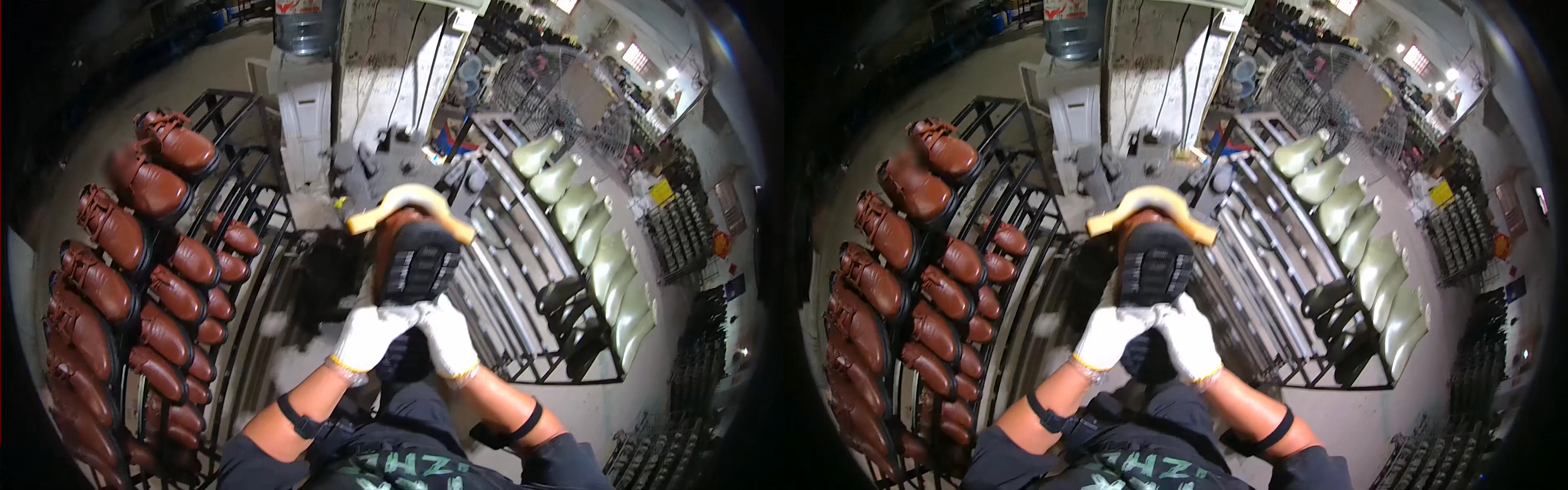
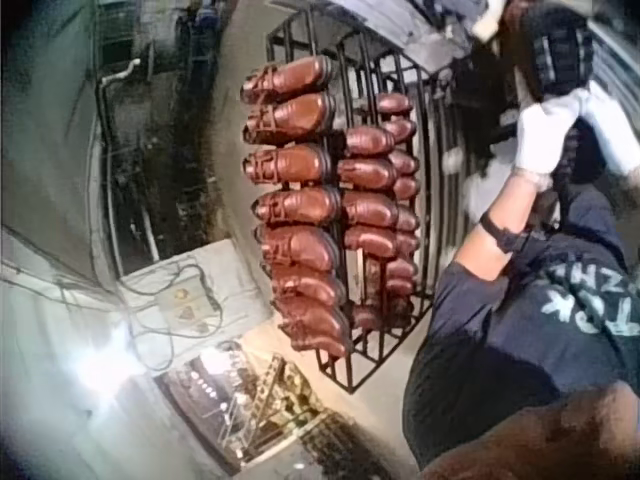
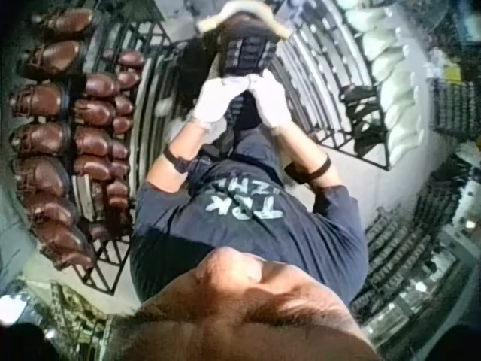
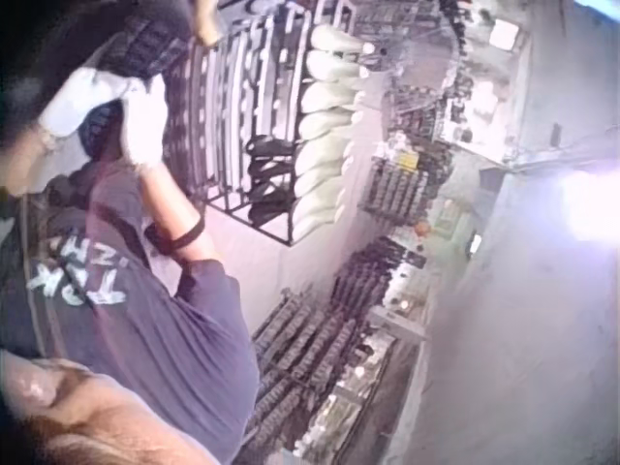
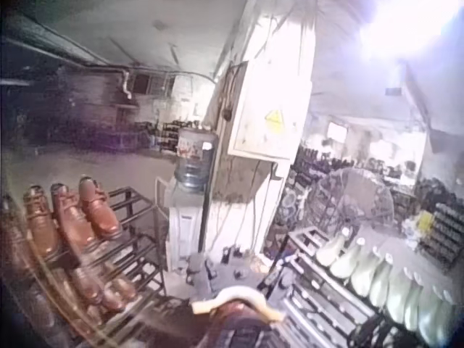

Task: Operator places lasted shoe uppers into a toe-lasting machine for shaping and molding.

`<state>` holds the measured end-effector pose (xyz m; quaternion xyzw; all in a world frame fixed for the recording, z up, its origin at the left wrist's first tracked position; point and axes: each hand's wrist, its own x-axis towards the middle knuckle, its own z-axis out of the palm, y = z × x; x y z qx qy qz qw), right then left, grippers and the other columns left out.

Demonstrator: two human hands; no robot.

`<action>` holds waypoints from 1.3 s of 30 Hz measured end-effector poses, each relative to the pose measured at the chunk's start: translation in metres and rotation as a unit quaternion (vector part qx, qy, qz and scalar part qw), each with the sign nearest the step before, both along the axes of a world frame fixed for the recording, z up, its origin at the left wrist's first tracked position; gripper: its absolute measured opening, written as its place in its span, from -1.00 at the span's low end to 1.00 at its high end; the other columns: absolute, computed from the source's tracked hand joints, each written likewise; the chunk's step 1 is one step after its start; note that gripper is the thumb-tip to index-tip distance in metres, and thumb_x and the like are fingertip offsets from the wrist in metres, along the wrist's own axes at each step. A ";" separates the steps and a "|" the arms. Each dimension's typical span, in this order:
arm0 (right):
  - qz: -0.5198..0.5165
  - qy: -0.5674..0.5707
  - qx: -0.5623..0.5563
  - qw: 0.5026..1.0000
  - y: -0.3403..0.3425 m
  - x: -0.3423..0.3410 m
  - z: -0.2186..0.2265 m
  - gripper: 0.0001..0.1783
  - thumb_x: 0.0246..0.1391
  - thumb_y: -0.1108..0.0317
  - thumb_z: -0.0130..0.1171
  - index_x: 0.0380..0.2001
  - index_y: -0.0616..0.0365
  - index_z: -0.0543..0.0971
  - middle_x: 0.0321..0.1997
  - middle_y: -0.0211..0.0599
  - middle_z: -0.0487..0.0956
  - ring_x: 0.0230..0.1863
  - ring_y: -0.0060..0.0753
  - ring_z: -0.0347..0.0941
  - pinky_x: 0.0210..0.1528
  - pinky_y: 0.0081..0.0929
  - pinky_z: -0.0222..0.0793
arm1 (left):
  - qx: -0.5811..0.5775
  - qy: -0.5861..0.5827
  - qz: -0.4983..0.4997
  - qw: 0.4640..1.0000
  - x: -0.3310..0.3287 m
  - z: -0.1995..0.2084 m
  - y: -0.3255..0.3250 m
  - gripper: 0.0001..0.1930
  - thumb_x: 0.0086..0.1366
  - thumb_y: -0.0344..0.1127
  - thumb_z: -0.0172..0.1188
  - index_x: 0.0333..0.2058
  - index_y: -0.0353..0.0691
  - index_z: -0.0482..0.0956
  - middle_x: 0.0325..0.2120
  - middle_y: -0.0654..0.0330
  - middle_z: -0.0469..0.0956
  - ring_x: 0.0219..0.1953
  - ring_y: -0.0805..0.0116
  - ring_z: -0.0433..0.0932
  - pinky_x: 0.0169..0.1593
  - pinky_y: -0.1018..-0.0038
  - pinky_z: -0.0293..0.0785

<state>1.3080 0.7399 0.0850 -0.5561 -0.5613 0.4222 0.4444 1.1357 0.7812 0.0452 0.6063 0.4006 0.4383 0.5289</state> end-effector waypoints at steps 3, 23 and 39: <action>0.045 -0.276 0.188 0.942 -0.005 0.013 -0.025 -0.71 0.37 0.35 0.09 0.00 0.35 0.59 -0.12 -0.13 0.69 -0.03 -0.34 0.59 0.11 -0.38 0.48 | 0.043 0.041 -0.017 0.998 0.002 0.000 -0.007 -0.32 0.28 -0.36 0.43 0.33 -0.36 0.38 -0.10 0.12 0.75 -0.19 0.45 0.73 -0.07 0.45 0.66; 0.439 -0.208 0.029 0.873 -0.145 -0.092 -0.168 -0.17 0.20 0.26 0.46 0.46 0.17 0.34 0.36 -0.24 0.51 0.39 -0.46 0.38 0.46 -0.38 0.27 | -0.183 0.123 -0.041 0.974 -0.210 -0.201 -0.191 -0.32 0.16 0.12 0.36 0.18 -0.17 0.61 0.16 0.07 0.64 0.21 0.03 0.57 0.43 0.12 0.32; 0.506 -0.023 -0.237 0.829 -0.111 -0.258 -0.054 -0.32 -0.02 0.08 0.63 0.08 0.23 0.62 -0.18 -0.19 0.75 -0.12 -0.38 0.67 0.04 -0.37 0.57 | -0.318 0.016 0.421 0.850 -0.275 0.027 -0.351 -0.64 0.02 -0.37 0.68 -0.25 -0.30 0.71 -0.44 0.36 0.65 -0.37 0.59 0.51 -0.27 0.57 0.48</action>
